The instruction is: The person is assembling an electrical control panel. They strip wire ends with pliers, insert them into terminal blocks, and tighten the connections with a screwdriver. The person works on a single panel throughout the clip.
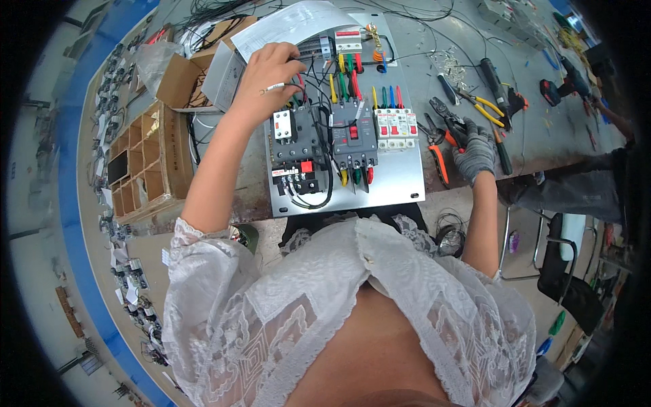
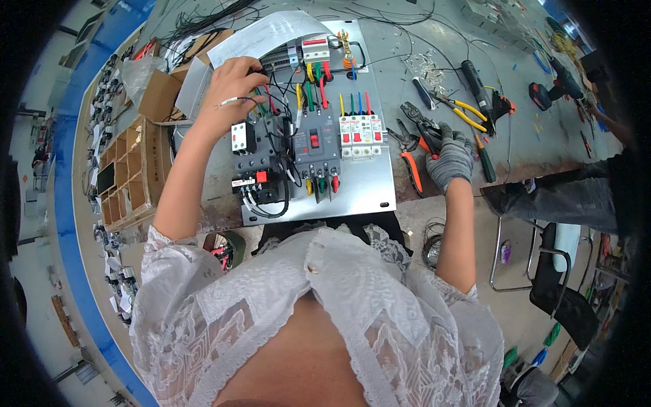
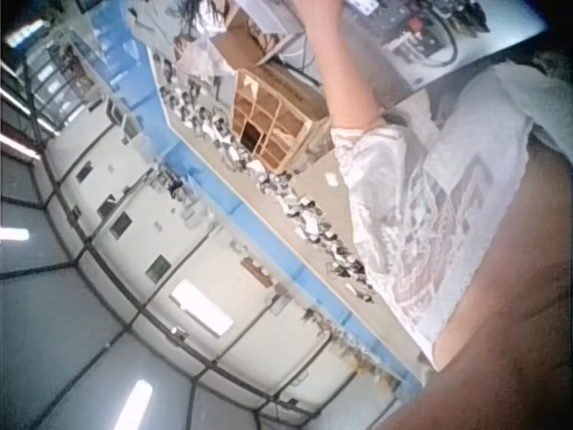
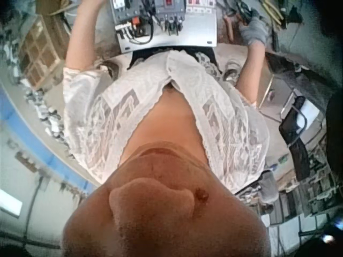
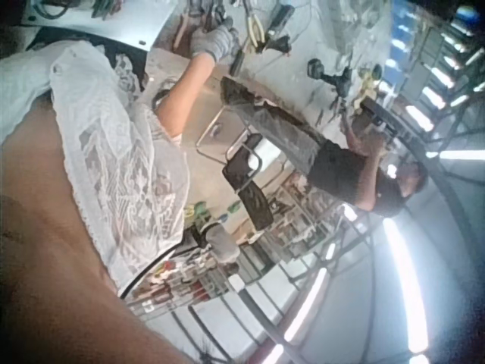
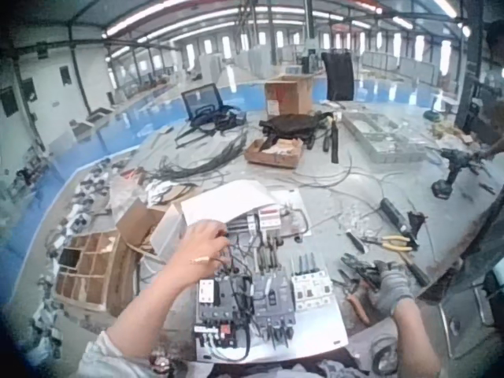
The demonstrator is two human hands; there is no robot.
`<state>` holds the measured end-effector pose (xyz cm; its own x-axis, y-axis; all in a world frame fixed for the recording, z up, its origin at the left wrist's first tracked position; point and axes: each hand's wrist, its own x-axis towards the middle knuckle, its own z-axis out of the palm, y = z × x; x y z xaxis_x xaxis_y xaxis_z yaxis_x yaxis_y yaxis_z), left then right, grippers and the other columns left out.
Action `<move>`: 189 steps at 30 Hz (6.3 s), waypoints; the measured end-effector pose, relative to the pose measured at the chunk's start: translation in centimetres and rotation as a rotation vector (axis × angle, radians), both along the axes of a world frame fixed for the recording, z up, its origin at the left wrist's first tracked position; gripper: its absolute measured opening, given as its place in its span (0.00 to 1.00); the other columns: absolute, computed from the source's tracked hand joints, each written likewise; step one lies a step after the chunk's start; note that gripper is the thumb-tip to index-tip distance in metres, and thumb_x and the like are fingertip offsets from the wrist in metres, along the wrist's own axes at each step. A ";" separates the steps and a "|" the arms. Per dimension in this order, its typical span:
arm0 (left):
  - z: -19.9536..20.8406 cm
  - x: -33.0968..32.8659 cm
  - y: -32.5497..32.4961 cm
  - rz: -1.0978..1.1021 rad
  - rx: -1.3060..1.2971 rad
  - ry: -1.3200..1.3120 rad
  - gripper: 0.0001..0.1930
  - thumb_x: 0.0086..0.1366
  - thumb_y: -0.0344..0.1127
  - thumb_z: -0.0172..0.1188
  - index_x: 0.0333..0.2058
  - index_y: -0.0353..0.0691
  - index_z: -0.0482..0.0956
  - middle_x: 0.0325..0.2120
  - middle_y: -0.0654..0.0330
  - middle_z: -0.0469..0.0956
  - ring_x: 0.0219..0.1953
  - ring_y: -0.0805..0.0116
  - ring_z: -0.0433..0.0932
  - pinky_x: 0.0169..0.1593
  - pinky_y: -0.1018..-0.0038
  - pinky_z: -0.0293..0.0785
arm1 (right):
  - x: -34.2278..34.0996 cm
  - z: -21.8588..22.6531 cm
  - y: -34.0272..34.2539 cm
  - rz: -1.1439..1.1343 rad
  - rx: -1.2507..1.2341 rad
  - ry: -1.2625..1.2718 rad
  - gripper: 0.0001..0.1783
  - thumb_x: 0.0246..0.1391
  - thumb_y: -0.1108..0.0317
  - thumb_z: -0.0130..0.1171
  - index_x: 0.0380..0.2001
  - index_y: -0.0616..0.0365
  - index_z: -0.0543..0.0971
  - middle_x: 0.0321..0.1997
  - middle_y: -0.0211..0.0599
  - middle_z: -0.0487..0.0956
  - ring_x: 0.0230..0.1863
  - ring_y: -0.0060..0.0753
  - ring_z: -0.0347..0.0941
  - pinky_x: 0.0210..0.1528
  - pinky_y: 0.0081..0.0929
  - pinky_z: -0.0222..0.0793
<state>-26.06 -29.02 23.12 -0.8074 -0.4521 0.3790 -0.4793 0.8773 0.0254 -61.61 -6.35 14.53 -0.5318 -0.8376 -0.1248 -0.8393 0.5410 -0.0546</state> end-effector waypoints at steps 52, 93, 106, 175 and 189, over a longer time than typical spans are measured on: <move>0.2 0.8 14.5 0.401 0.417 1.239 0.13 0.59 0.26 0.57 0.43 0.33 0.69 0.37 0.59 0.70 0.37 0.75 0.68 0.44 0.77 0.66 | 15.7 2.3 -11.9 0.368 -0.427 -1.745 0.15 0.59 0.73 0.52 0.48 0.63 0.69 0.36 0.39 0.77 0.32 0.29 0.79 0.31 0.23 0.78; 1.8 -4.8 3.4 0.030 1.481 0.106 0.03 0.57 0.24 0.58 0.30 0.36 0.75 0.27 0.61 0.78 0.28 0.76 0.74 0.37 0.80 0.71 | -9.5 -1.2 2.5 -0.037 -0.677 -0.458 0.16 0.53 0.66 0.61 0.43 0.61 0.74 0.38 0.35 0.78 0.39 0.27 0.73 0.43 0.27 0.72; 1.0 -4.2 2.6 0.019 1.459 0.123 0.04 0.54 0.25 0.59 0.30 0.37 0.76 0.25 0.63 0.77 0.28 0.77 0.76 0.34 0.82 0.71 | 4.4 1.0 3.9 0.150 0.025 -0.230 0.27 0.44 0.58 0.66 0.48 0.57 0.74 0.42 0.49 0.77 0.46 0.48 0.73 0.49 0.39 0.70; 0.9 -3.3 1.1 0.102 1.681 0.264 0.06 0.54 0.28 0.64 0.31 0.37 0.77 0.26 0.62 0.79 0.26 0.77 0.76 0.34 0.81 0.73 | 12.0 7.0 -12.2 0.761 -0.170 -0.173 0.24 0.41 0.67 0.61 0.46 0.55 0.72 0.36 0.42 0.77 0.42 0.42 0.74 0.48 0.39 0.66; 1.2 -3.4 1.3 0.125 1.654 0.251 0.06 0.54 0.28 0.62 0.32 0.36 0.77 0.27 0.62 0.78 0.27 0.77 0.75 0.35 0.81 0.71 | 11.5 7.2 -12.3 0.763 -0.065 -0.220 0.24 0.42 0.67 0.61 0.46 0.57 0.71 0.37 0.42 0.76 0.42 0.42 0.74 0.48 0.38 0.67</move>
<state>-29.45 -27.70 24.31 -0.7358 -0.5215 -0.4320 -0.3801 -0.2099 0.9008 -50.07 -18.65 21.76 0.2222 -0.9700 -0.0983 -0.9433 -0.1883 -0.2735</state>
